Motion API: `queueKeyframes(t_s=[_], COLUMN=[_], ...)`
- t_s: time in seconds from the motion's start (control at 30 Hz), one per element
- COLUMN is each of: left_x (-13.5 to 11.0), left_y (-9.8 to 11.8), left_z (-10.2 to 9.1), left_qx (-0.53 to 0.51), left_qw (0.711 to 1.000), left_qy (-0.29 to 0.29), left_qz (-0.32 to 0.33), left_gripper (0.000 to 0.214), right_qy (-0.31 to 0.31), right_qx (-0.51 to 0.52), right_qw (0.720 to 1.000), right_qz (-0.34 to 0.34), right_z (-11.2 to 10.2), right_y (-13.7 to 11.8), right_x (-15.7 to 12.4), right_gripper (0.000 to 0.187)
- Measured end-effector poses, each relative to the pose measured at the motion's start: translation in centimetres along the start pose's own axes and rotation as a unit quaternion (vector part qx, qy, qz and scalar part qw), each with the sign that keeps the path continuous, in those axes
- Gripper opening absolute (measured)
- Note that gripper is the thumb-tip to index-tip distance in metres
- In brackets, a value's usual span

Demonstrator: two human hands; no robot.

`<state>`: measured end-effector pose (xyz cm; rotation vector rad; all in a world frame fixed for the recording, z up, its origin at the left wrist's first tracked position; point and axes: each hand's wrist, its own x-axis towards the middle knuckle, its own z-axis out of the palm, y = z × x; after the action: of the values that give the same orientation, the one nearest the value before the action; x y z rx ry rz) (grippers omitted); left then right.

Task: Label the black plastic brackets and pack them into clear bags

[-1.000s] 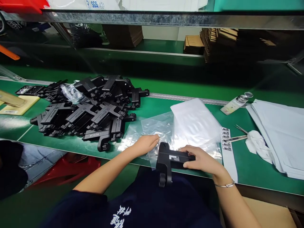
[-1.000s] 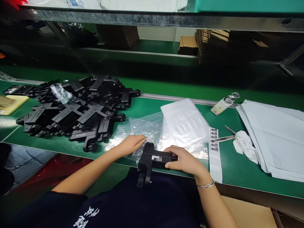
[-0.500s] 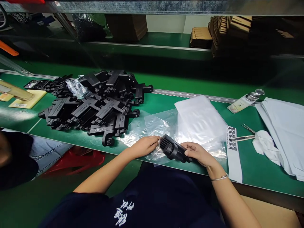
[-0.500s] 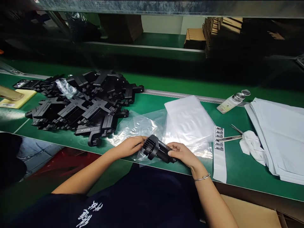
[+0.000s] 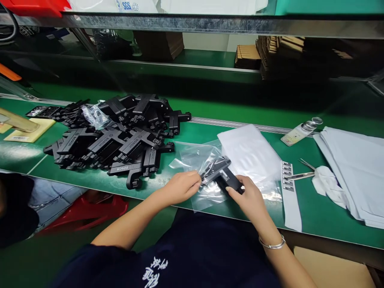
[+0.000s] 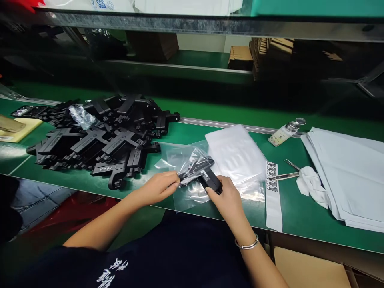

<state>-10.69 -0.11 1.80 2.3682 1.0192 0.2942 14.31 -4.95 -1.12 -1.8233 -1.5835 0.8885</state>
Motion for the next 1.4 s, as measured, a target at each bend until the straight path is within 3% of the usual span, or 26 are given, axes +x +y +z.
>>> queueKeyframes(t_s=[0.13,0.2,0.3,0.43,0.53,0.63,0.7,0.8,0.97,1.13,1.2,1.3,1.37,1.4], left_x=[-0.5,0.2,2.6,6.1,6.5,6.1,6.3,7.3,8.0,7.4,7.2,6.1,5.0,4.4], left_y=[-0.4,0.1,1.8,3.4,3.0,1.6,0.7,0.2,0.5,1.7,2.9,4.5,4.6,4.3], left_z=[0.3,0.5,1.1,2.3,1.7,-0.3,-1.6,-2.4,-2.6,-3.2,-3.1,-2.7,-2.3,-2.0], left_qx=[-0.011,0.022,0.062,0.066,-0.002,-0.078,-0.081,-0.042,0.024,0.04,0.069,0.132,0.162,0.167], left_qw=[0.999,0.995,0.988,0.992,0.993,0.984,0.98,0.988,0.996,0.993,0.993,0.98,0.965,0.963], left_qy=[0.05,0.083,0.114,0.069,0.079,0.159,0.173,0.13,0.063,0.076,0.092,0.079,0.076,0.086], left_qz=[0.008,0.051,0.084,0.086,0.086,-0.002,-0.054,-0.076,-0.05,-0.081,-0.038,0.126,0.192,0.192], left_gripper=[0.024,0.026,0.028,0.023,0.02,0.023,0.024,0.022,0.022,0.022,0.021,0.022,0.025,0.027], right_qy=[-0.031,-0.015,0.049,0.048,0.051,0.062,0.041,0.004,-0.054,-0.059,-0.074,-0.05,0.029,0.079], right_qx=[0.154,0.142,-0.021,-0.162,-0.181,-0.183,-0.178,-0.177,-0.23,-0.295,-0.303,-0.306,-0.283,-0.261], right_qw=[0.985,0.989,0.996,0.938,0.921,0.933,0.929,0.906,0.867,0.829,0.821,0.845,0.895,0.92], right_qz=[0.067,0.049,-0.068,-0.301,-0.342,-0.303,-0.32,-0.384,-0.439,-0.472,-0.477,-0.436,-0.343,-0.283], right_z=[0.5,1.4,2.9,3.5,2.0,0.1,-0.8,-1.8,-4.1,-6.0,-6.0,-5.7,-5.7,-5.6], right_y=[1.6,1.6,0.8,0.6,1.5,2.2,2.2,1.6,0.7,-1.1,-2.1,-2.9,-2.5,-2.1], right_x=[-0.1,-0.3,-0.4,0.3,0.9,0.8,0.3,-0.1,0.2,0.4,0.8,1.4,1.5,1.5], right_gripper=[0.036,0.036,0.035,0.021,0.023,0.035,0.035,0.037,0.034,0.031,0.031,0.03,0.032,0.034])
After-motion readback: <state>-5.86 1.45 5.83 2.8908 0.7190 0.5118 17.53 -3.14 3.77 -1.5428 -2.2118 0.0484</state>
